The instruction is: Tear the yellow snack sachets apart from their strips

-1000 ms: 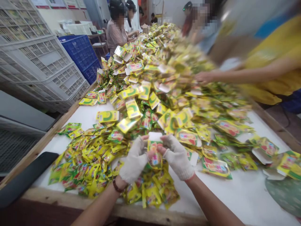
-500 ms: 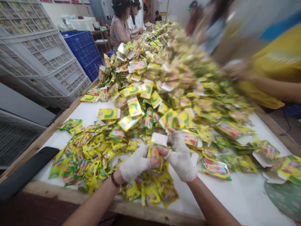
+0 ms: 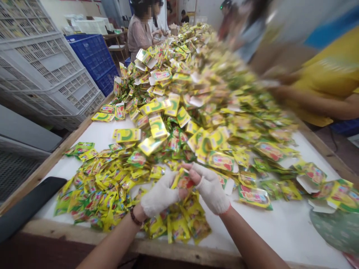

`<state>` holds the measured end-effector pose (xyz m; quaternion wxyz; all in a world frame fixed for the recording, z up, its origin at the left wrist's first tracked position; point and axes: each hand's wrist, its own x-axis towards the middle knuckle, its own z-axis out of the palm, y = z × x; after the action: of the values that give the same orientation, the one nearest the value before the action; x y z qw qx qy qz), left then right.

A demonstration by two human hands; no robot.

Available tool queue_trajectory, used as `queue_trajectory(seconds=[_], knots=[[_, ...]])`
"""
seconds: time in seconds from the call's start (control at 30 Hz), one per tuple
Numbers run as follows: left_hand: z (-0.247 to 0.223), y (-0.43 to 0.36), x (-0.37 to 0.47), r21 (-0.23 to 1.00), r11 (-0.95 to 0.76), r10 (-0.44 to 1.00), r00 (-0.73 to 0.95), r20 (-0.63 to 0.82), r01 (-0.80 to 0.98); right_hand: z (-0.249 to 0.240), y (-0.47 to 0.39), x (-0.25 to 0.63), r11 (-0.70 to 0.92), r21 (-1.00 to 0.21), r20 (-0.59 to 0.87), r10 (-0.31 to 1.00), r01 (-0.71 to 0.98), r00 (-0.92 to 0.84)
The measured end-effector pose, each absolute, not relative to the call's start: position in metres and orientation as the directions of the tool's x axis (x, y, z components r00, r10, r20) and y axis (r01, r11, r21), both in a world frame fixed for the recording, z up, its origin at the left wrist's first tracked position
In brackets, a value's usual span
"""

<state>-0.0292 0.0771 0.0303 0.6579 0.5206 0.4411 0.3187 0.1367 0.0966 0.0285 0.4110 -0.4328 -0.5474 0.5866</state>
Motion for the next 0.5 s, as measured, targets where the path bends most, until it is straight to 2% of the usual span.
queue_trajectory(seconds=[0.13,0.27,0.37,0.5], knots=[[0.037,0.078,-0.027,0.976,0.205,0.889,0.403,-0.217,0.074,0.028,0.1,0.136,-0.132,-0.991,-0.128,0.965,-0.002,-0.231],[0.036,0.077,-0.027,0.978,0.205,0.884,0.419,-0.206,0.049,0.027,0.1,0.138,-0.098,-0.993,-0.11,0.974,0.066,-0.199],[0.031,0.076,-0.03,0.972,0.23,0.881,0.415,-0.228,0.046,0.029,0.096,0.14,0.019,-0.995,-0.007,0.968,0.099,-0.251],[0.022,0.075,-0.033,0.976,0.211,0.908,0.36,-0.214,0.046,0.03,0.089,0.142,0.269,-0.956,0.21,0.905,0.115,-0.371]])
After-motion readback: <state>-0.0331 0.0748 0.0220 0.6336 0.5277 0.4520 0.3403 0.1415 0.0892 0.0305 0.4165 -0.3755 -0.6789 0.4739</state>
